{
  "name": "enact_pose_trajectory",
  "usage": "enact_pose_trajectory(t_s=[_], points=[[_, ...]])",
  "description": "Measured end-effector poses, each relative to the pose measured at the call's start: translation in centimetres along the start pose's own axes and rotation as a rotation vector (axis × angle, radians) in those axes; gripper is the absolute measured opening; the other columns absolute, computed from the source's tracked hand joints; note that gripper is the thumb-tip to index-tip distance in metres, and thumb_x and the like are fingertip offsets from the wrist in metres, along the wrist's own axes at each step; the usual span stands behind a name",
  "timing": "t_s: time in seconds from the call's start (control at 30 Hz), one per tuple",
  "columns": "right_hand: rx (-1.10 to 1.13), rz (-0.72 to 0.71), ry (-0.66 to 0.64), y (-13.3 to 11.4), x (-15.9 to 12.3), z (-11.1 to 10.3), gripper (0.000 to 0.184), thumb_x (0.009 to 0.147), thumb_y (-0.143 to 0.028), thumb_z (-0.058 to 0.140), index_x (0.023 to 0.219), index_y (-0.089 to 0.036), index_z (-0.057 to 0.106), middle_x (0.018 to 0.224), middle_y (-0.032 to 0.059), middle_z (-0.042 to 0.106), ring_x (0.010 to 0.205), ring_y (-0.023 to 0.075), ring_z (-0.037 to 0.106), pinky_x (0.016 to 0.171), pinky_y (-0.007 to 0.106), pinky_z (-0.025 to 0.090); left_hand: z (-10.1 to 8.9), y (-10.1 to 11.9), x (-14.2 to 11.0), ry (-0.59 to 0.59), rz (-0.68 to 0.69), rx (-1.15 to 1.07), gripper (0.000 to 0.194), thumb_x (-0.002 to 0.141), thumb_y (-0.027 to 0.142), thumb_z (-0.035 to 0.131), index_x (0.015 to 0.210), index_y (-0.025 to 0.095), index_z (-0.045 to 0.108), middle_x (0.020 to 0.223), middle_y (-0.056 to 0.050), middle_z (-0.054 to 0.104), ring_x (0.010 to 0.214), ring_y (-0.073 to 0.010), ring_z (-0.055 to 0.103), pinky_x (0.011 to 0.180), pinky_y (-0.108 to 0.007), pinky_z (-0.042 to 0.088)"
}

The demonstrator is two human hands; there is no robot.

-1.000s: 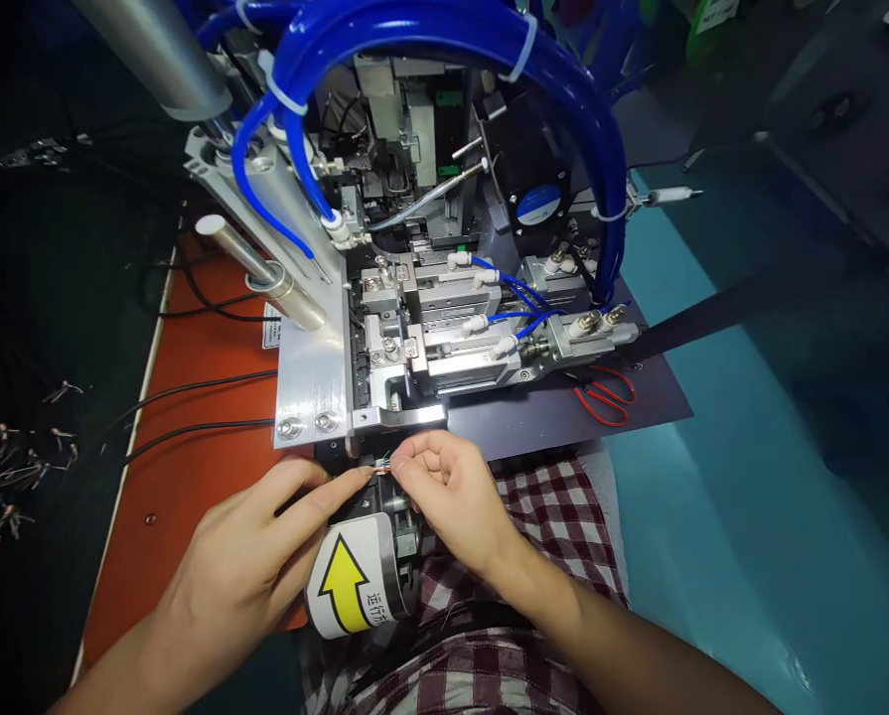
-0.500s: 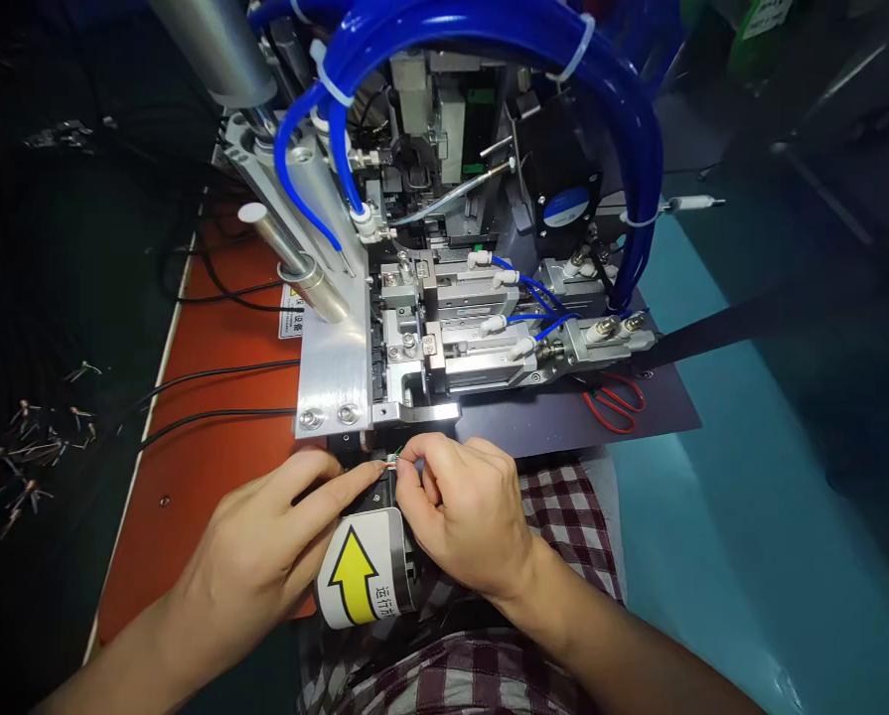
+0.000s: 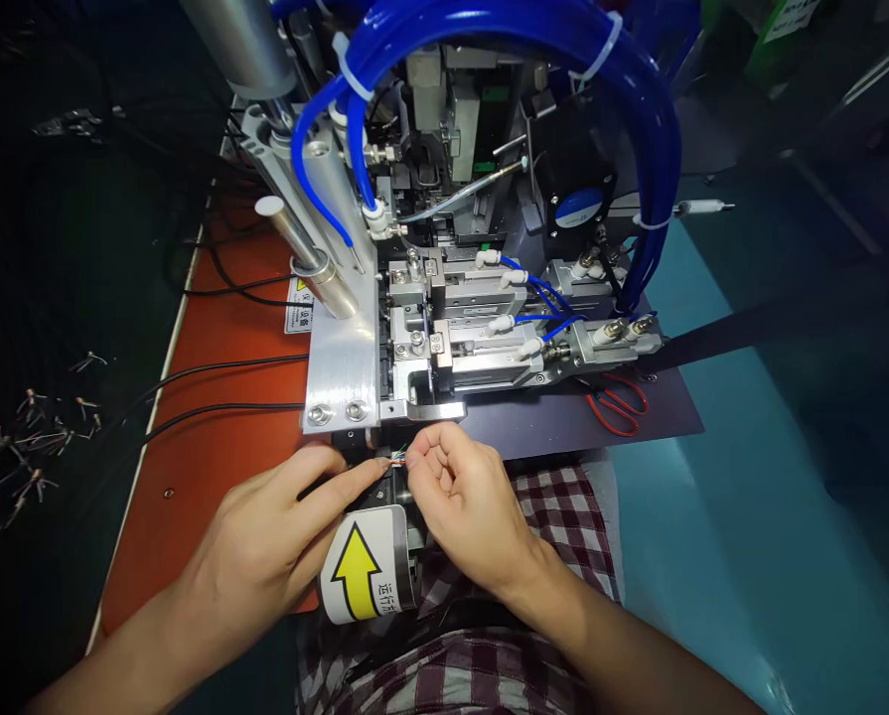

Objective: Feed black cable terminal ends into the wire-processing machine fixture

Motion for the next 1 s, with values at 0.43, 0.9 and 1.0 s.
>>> enact_pose_trajectory(t_s=[0.43,0.9,1.0], points=[[0.31,0.314,-0.015,1.0,-0.1,0.5,0.021,0.083,-0.035,0.059,0.077,-0.016,0.054,0.058,-0.0061,0.041,0.05,0.0073,0.032,0.046,0.022,0.025,-0.2,0.1,0.1,0.004,-0.012,-0.02,0.036,0.085,0.008,0.043,0.116,0.017,0.06,0.082,-0.004,0.055,0.066,-0.0154,0.056,0.055,-0.025,0.047],[0.412,0.329,-0.044,1.4,0.3,0.5,0.018,0.075,-0.03,0.064,0.071,-0.014,0.056,0.048,-0.0096,0.037,0.044,0.0045,0.028,0.042,0.02,0.019,-0.5,0.1,0.6,-0.006,0.007,-0.033,0.036,0.084,0.006,0.044,0.112,0.014,0.066,0.077,-0.004,0.056,0.062,-0.0148,0.056,0.051,-0.023,0.046],[0.419,0.338,-0.048,1.4,0.4,0.5,0.016,0.075,-0.029,0.063,0.071,-0.015,0.056,0.046,-0.0097,0.038,0.042,0.0043,0.029,0.04,0.019,0.02,-0.4,0.1,0.5,-0.01,0.008,-0.035,0.038,0.083,0.004,0.044,0.112,0.013,0.066,0.078,-0.004,0.056,0.063,-0.0144,0.056,0.053,-0.023,0.047]])
Point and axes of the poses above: each hand's wrist, its own x-axis towards the middle knuckle, its own z-axis out of the palm, y = z × x, the point moved 7 cm from there along x, towards the middle knuckle
